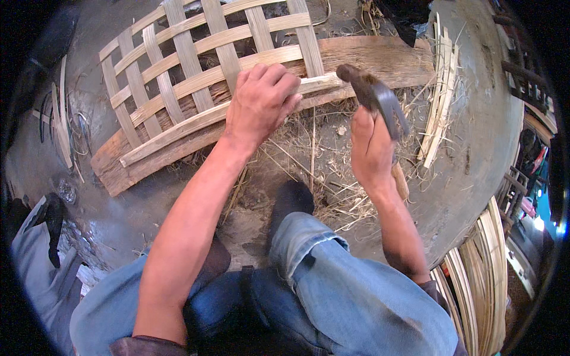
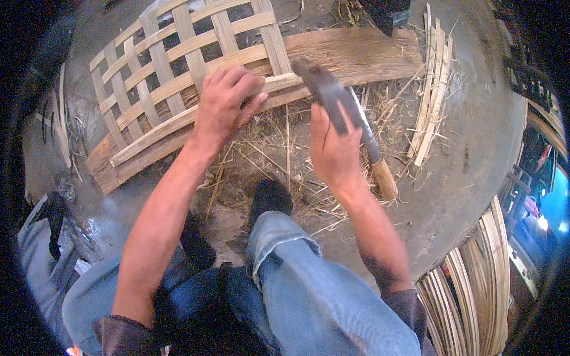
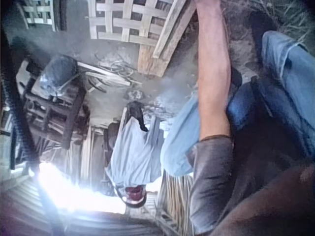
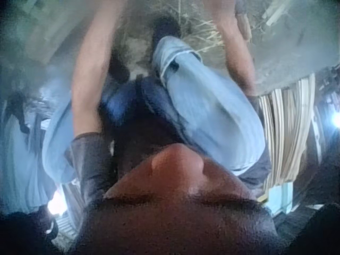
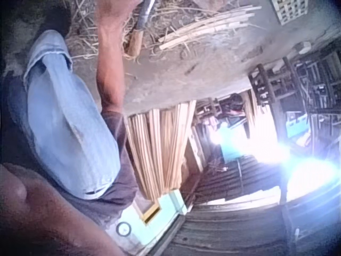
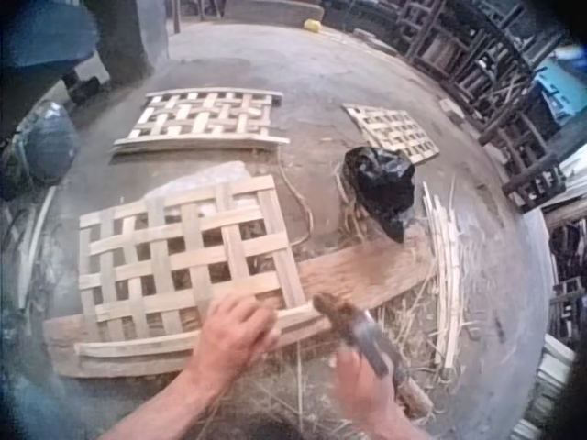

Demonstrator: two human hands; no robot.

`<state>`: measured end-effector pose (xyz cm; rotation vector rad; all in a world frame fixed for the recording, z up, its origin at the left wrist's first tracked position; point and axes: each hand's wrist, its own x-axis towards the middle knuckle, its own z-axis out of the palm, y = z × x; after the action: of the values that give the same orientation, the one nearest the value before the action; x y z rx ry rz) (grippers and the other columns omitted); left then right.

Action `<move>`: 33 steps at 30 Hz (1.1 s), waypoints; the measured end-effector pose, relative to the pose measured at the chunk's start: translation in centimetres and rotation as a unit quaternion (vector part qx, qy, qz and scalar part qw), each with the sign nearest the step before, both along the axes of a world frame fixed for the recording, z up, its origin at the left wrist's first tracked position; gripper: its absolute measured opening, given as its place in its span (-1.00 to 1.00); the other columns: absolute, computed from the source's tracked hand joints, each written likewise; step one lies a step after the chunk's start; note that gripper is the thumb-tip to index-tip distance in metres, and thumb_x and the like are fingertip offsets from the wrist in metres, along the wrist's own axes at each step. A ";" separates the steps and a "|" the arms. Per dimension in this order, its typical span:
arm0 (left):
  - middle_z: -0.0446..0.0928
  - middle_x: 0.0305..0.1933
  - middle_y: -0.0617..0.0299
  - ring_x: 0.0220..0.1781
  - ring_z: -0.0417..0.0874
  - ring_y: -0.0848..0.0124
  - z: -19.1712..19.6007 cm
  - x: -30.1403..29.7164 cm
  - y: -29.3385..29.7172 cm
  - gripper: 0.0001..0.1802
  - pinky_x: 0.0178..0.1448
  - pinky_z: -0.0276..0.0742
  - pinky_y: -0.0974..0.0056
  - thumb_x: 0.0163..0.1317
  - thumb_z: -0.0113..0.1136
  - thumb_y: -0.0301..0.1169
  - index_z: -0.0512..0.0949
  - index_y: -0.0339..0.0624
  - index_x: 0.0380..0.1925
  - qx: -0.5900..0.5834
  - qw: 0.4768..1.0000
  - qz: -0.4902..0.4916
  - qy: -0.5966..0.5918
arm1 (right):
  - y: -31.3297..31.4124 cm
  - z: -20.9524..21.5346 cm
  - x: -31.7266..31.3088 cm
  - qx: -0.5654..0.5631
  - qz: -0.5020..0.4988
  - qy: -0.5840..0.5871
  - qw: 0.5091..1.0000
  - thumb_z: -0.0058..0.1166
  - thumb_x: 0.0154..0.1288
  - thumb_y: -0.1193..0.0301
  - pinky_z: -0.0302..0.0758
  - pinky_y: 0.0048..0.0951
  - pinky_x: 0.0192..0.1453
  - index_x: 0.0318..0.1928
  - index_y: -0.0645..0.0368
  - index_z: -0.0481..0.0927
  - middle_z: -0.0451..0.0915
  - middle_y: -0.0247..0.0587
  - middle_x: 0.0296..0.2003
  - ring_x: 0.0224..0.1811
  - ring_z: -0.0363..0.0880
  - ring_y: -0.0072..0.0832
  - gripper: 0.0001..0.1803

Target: The person assembles a wooden lattice by placing thin wooden strips across a woven grid and securing them with a hammer and nails. The person repeatedly picks up strips, aligns them, and hammers nails to fasten the pieces together.

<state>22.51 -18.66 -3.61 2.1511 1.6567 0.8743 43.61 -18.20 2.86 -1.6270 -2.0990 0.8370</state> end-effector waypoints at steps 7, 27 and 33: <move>0.50 -0.19 0.28 -0.03 0.52 0.25 -0.1 0.2 0.2 -0.76 0.06 0.42 0.13 0.09 0.35 -0.30 0.54 -0.03 -0.25 0.006 1.000 -0.009 0.001 | 0.7 -0.3 -0.4 -0.053 0.053 -0.072 0.995 -0.10 0.52 0.29 0.42 0.09 -0.37 -0.11 0.37 0.53 0.55 0.29 -0.51 -0.38 0.55 0.26 -0.67; 0.56 -0.13 0.21 -0.02 0.59 0.27 14.7 -26.7 -2.1 -0.64 0.11 0.50 0.14 0.16 0.31 -0.32 0.58 -0.04 -0.02 -0.159 0.920 -0.157 0.323 | -4.0 -0.1 5.1 0.033 0.076 -0.142 0.986 0.26 0.24 0.28 0.48 -0.12 -0.07 -0.15 0.19 0.54 0.49 -0.08 -0.19 -0.09 0.50 -0.06 -0.70; 0.63 -0.06 0.14 -0.03 0.65 0.36 6.9 -34.0 -10.5 -0.63 0.10 0.52 0.26 0.38 0.16 -0.27 0.54 -0.23 0.09 -0.271 0.920 0.254 -0.122 | 12.9 3.5 -1.1 -0.045 0.200 -0.042 0.978 0.10 0.36 0.24 0.52 -0.14 -0.17 -0.22 0.33 0.59 0.62 0.03 -0.39 -0.32 0.63 -0.10 -0.67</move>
<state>-11.45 -29.12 3.24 1.2167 2.0507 0.6573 42.53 -5.33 6.36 -1.3168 -2.5311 1.0117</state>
